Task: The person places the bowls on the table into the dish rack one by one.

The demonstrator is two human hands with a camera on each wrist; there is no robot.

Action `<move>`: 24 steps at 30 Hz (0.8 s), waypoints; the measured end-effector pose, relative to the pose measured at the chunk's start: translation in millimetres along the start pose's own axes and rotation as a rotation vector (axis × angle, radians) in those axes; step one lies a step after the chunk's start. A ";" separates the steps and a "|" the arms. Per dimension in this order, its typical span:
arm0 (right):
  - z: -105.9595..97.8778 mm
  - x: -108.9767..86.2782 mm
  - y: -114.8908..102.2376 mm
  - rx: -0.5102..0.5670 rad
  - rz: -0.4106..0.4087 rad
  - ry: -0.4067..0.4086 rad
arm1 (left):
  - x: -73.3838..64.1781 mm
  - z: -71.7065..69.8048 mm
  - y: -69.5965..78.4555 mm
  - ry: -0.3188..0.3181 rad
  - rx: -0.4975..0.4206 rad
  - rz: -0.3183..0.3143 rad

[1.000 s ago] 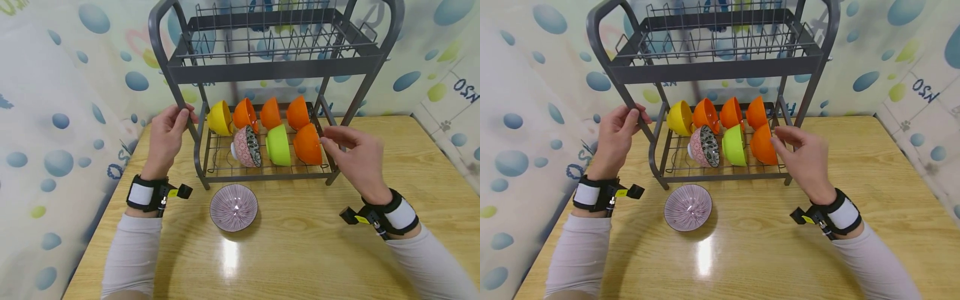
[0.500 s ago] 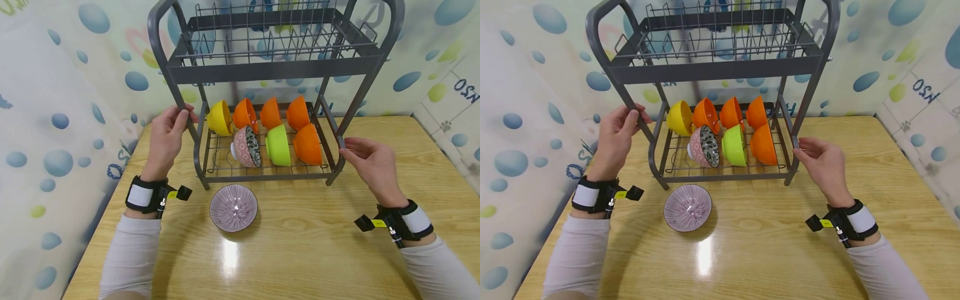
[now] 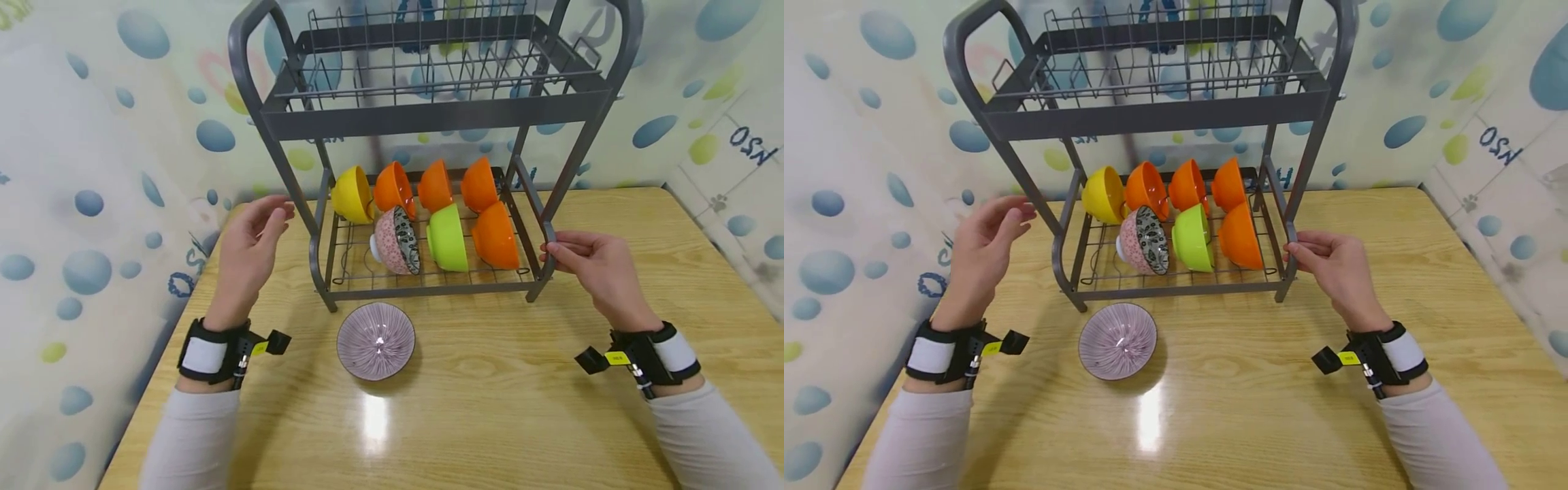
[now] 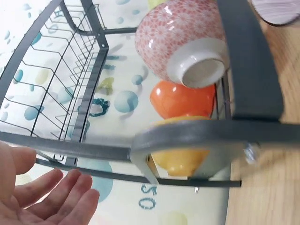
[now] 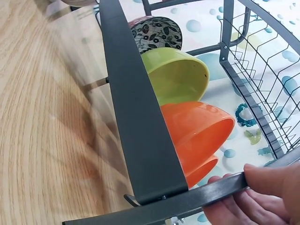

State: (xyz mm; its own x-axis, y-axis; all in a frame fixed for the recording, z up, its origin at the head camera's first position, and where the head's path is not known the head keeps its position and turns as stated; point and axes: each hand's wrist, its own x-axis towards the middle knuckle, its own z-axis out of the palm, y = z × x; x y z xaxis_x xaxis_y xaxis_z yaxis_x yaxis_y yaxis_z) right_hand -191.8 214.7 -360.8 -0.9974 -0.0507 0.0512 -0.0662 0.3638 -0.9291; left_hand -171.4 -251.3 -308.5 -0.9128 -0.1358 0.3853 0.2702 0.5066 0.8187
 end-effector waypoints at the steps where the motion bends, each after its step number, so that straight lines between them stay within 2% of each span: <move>1: 0.0 0.4 -0.2 -0.003 0.001 -0.007 | -4.5 -3.4 -2.4 -0.001 0.011 -0.001; 6: -2.0 1.5 -1.8 0.012 0.020 -0.046 | -24.0 -16.9 -11.1 -0.038 0.094 0.019; 13: -4.7 3.5 -3.3 -0.020 0.044 -0.060 | -44.1 -20.4 -19.1 -0.187 0.215 0.043; 18: -6.6 5.9 -3.1 -0.031 0.059 -0.084 | -56.0 -11.6 -24.1 -0.384 0.306 0.034; 22: -8.5 7.9 -2.6 -0.035 0.056 -0.096 | -58.9 -0.4 -28.2 -0.594 0.301 0.003; 24: -8.8 8.6 -2.3 -0.034 0.059 -0.101 | -60.0 5.3 -30.3 -0.676 0.292 -0.013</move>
State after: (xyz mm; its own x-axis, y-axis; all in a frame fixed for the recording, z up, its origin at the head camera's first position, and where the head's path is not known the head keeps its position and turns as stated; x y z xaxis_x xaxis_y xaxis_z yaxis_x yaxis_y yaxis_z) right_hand -200.4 221.6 -355.0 -0.9918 -0.1208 -0.0422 -0.0097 0.3998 -0.9166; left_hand -126.4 -254.0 -358.6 -0.9303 0.3638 -0.0475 0.2519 0.7274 0.6383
